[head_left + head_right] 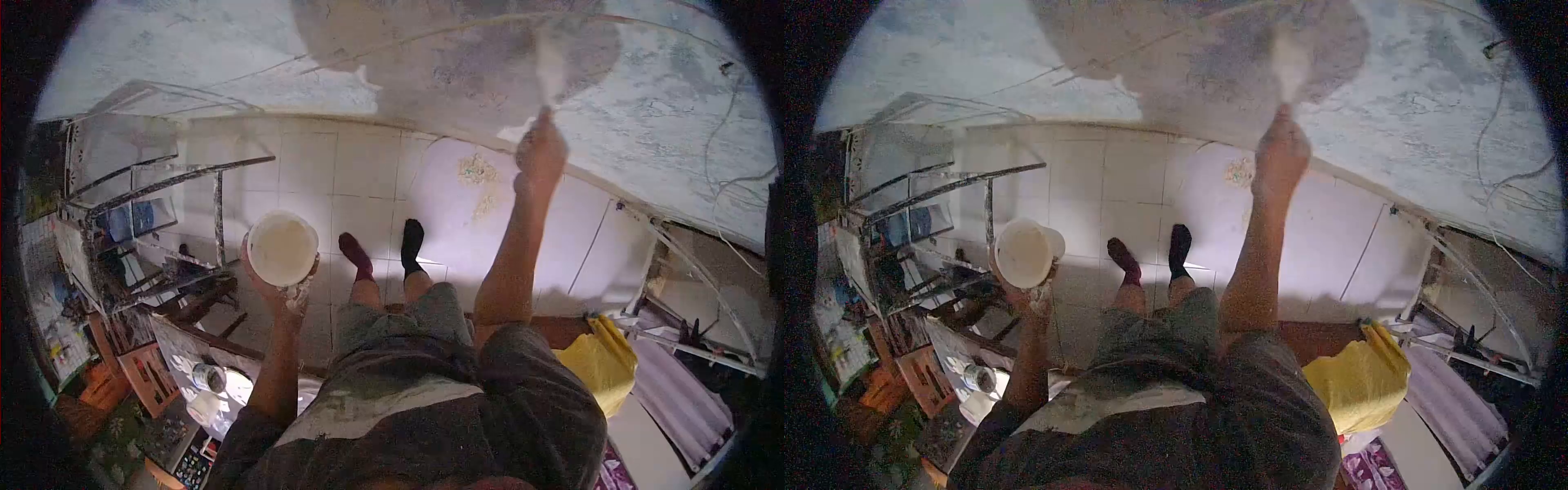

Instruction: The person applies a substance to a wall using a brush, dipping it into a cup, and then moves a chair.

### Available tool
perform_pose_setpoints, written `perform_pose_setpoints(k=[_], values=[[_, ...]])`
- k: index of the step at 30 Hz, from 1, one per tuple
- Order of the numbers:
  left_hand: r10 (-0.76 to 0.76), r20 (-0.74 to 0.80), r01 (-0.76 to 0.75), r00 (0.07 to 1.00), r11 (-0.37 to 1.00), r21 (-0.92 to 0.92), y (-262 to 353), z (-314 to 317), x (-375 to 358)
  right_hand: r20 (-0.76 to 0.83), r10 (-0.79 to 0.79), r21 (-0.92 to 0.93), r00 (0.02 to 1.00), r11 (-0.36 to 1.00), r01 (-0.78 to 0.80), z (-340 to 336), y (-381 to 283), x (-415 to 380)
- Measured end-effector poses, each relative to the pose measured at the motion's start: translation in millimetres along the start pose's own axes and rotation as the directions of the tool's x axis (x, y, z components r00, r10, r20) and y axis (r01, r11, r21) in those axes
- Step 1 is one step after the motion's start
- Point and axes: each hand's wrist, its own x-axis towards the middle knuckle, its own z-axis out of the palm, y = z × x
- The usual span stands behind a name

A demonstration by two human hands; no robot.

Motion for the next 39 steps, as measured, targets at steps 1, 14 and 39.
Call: perform_pose_setpoints(k=[1,14,39], values=[[-0.041,-0.035,0.042,0.999,0.999,0.013,6,8,-1,0.004,0.022,0.216,1.000,0.976,-0.022,-9,-13,-7],[0.272,0.030,-0.217,0.962,0.691,0.690,-79,-52,3,0.162,0.165,-0.432,0.973,0.898,-0.080,157,237,35],[0.012,0.195,-0.065,0.981,0.962,0.264,-106,-113,-10,-0.006,-0.142,-0.172,0.990,0.975,0.139,199,191,24]])
